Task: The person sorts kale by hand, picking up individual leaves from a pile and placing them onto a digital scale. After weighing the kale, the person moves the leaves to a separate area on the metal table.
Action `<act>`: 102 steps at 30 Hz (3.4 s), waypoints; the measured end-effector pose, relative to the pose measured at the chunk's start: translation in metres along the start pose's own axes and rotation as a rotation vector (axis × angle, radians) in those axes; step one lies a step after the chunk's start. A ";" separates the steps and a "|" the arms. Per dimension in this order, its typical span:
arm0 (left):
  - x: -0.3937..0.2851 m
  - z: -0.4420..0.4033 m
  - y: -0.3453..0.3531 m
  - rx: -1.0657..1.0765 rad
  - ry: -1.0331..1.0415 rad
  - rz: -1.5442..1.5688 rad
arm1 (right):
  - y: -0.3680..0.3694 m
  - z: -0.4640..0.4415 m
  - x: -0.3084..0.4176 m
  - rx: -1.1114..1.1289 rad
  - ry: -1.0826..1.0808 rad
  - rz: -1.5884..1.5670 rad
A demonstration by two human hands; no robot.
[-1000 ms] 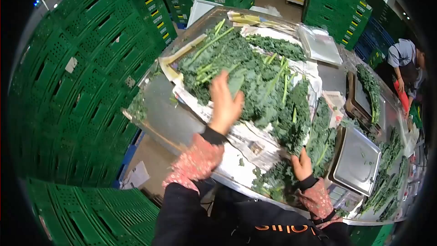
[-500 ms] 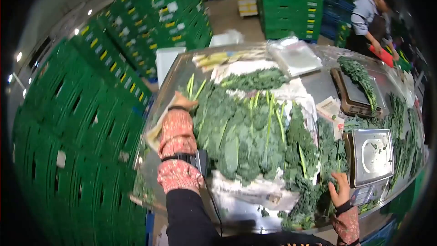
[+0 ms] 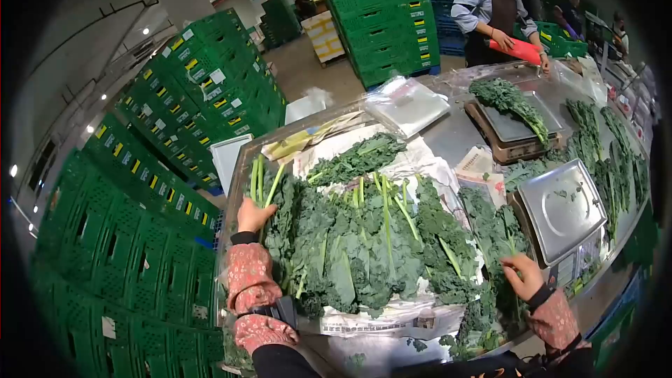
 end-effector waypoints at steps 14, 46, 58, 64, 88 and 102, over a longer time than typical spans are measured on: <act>-0.348 0.324 -0.016 -0.166 1.661 -0.257 | 0.039 -0.029 0.045 0.488 0.327 -1.157; -0.219 0.389 0.156 0.434 -0.380 1.591 | 0.042 -0.005 -0.014 0.484 0.141 -0.702; -0.259 0.382 0.060 0.184 0.279 1.229 | -0.113 -0.033 -0.002 0.689 0.013 -0.747; -0.331 0.424 0.109 0.620 0.534 0.986 | -0.167 -0.035 0.011 0.646 0.155 -0.700; -0.321 0.455 0.209 0.373 -0.410 1.795 | 0.048 0.060 -0.044 0.658 0.211 -0.607; -0.345 0.465 0.202 0.564 -0.313 1.698 | 0.049 0.059 -0.093 0.589 0.590 -1.158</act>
Point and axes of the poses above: each hand's wrist, its own z-axis away from the middle knuckle, its own y-axis out of the palm, x = y × z, the point moved 8 cm from there along -z, towards the middle knuckle, and after that the axes turned 1 degree about -x, right-handed, at the moved point
